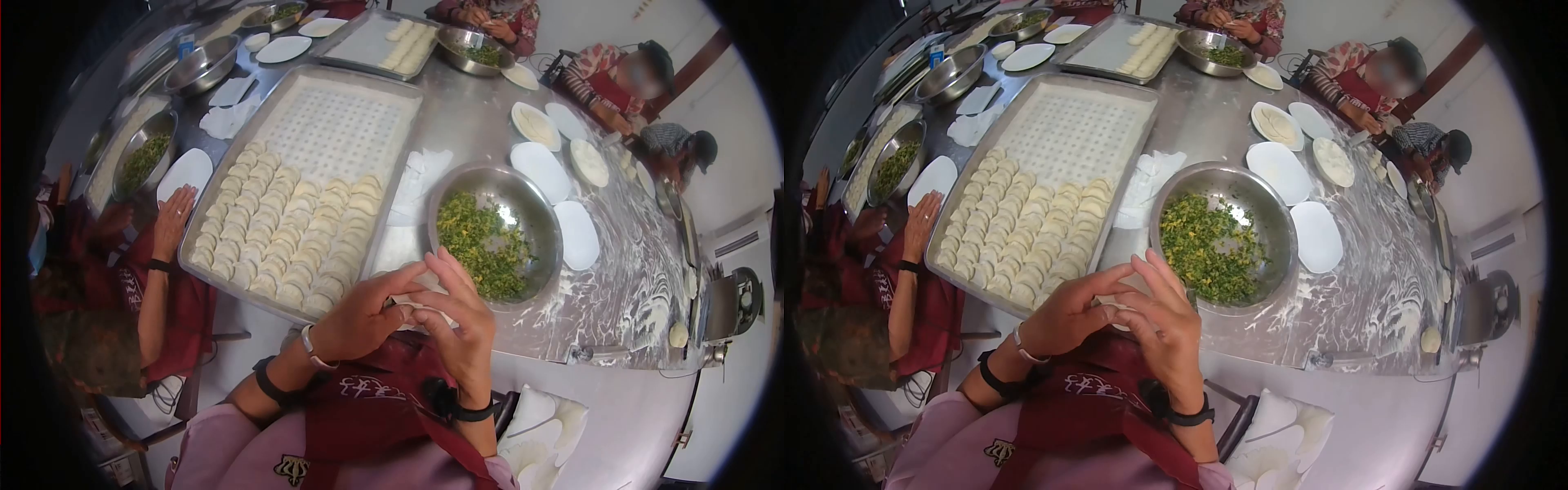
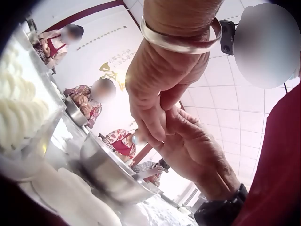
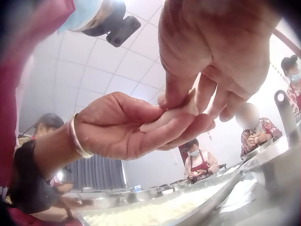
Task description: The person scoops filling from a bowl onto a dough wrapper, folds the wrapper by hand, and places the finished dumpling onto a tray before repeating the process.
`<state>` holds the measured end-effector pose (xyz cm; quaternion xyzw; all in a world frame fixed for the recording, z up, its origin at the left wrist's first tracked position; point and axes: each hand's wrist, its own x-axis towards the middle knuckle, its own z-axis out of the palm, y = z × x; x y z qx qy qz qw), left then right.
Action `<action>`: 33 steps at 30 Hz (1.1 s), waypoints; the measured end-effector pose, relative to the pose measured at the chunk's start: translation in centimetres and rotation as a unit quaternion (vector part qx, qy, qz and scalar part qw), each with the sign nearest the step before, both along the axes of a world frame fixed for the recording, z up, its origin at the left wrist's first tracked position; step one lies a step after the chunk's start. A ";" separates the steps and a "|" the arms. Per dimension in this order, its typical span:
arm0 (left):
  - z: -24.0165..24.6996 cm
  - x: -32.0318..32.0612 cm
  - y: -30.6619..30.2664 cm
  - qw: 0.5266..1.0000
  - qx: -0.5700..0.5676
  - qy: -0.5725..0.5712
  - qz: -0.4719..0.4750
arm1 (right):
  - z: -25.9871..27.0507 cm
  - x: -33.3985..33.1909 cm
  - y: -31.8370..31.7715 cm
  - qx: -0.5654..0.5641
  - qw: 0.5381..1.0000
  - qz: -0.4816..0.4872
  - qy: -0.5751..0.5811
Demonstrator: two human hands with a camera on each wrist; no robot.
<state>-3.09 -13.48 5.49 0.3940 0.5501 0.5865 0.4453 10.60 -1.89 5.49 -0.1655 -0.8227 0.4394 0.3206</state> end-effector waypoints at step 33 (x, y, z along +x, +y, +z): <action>-2.2 2.3 -0.3 0.992 0.051 -0.092 0.063 | 0.5 -0.2 0.2 -0.064 0.998 0.002 0.014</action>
